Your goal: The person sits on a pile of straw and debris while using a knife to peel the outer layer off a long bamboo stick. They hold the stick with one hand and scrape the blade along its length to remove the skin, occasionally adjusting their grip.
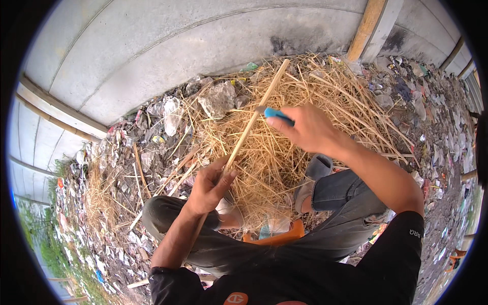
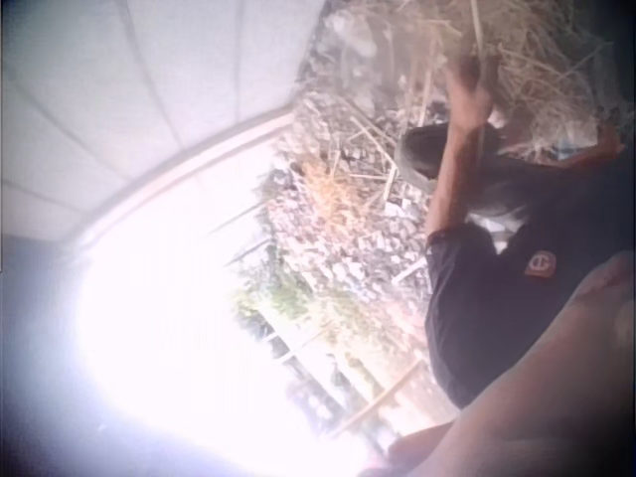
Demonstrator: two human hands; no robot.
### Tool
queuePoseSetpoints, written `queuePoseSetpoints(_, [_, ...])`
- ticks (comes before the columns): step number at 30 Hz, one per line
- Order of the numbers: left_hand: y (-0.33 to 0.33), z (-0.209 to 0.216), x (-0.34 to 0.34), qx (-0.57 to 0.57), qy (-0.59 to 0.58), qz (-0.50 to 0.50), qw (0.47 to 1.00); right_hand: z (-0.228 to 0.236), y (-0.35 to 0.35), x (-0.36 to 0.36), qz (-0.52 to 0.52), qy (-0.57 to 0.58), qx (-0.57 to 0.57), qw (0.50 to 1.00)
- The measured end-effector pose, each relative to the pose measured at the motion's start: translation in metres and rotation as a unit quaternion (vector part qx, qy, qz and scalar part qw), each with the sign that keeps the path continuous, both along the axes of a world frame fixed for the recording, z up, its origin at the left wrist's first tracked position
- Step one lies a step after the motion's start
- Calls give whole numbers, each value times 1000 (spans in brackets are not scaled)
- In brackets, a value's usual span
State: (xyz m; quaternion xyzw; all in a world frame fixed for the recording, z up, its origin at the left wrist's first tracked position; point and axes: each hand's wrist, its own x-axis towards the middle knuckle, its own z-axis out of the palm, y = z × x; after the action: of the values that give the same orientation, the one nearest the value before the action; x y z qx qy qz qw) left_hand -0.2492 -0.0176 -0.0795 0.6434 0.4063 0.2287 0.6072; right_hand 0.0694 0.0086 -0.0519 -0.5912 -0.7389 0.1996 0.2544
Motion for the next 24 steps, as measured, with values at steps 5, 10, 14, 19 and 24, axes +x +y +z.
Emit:
queuePoseSetpoints(5, [5,-10,11,10,-12,-10,1000,-20,-39,-64,123,-6,34,992])
queuePoseSetpoints(10, [3,-2,18,-2,-6,30,1000,-23,-13,-48,125,-91,-14,988])
queuePoseSetpoints(14, [-5,-7,2,-25,-17,-10,1000,-12,39,36,-85,-64,34,994])
queuePoseSetpoints(19, [2,-4,11,-5,18,-32,999,-5,56,60,-212,-16,-8,977])
queuePoseSetpoints(24, [-19,-22,-13,-15,-82,-85,993,10,56,162,-362,-46,53,930])
